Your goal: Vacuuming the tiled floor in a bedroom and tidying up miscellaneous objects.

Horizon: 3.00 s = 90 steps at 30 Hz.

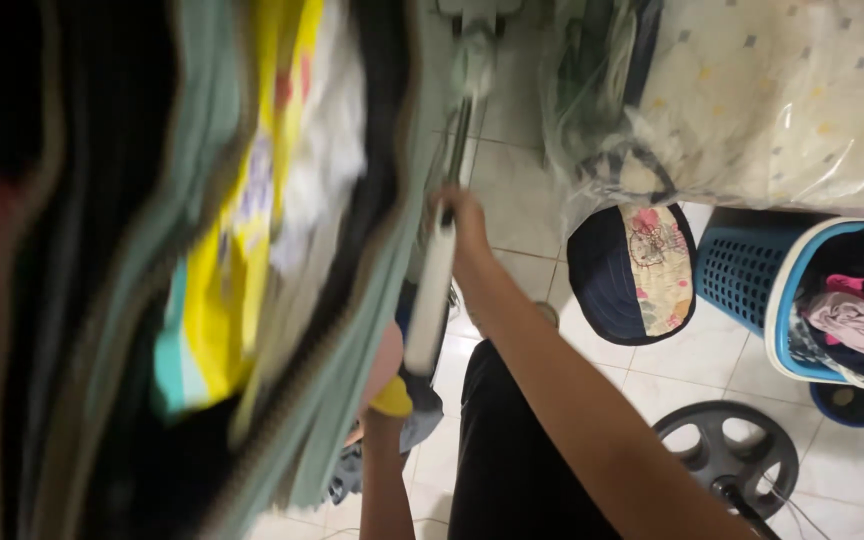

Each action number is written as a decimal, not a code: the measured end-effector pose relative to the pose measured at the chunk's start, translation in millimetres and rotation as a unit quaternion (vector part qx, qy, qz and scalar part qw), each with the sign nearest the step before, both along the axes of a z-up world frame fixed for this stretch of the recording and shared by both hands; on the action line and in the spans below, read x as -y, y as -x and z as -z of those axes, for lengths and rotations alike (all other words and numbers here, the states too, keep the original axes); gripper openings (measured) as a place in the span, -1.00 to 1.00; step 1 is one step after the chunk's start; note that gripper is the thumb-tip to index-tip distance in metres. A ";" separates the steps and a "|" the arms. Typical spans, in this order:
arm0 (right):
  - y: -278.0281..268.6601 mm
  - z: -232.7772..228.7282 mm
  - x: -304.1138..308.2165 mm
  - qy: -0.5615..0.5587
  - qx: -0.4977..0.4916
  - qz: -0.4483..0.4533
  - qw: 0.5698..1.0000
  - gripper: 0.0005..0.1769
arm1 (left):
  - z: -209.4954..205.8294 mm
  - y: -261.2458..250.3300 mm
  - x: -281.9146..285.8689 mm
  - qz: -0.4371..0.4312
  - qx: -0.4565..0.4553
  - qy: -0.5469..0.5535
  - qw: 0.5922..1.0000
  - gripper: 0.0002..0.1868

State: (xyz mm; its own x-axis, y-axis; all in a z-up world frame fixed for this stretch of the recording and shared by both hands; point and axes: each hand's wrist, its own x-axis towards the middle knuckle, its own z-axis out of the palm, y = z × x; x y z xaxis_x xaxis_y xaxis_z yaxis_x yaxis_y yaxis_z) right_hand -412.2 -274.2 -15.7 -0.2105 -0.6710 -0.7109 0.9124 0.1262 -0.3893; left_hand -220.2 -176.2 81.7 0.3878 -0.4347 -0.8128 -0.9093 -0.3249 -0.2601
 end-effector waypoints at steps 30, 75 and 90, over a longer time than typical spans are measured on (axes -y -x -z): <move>101.6 -45.5 -30.1 -0.103 -0.058 -0.158 0.980 -0.77 | 213.6 225.5 164.1 -0.233 -0.506 0.059 0.828 -0.64; -136.2 18.0 -525.5 -0.260 -0.003 -0.228 0.938 -0.61 | 25.4 -182.3 -168.2 0.010 -0.080 0.312 0.947 0.41; -191.3 -249.2 -613.9 -0.386 0.143 -0.019 0.911 -0.69 | 114.4 -209.1 -202.5 -0.020 -0.338 0.328 0.882 0.75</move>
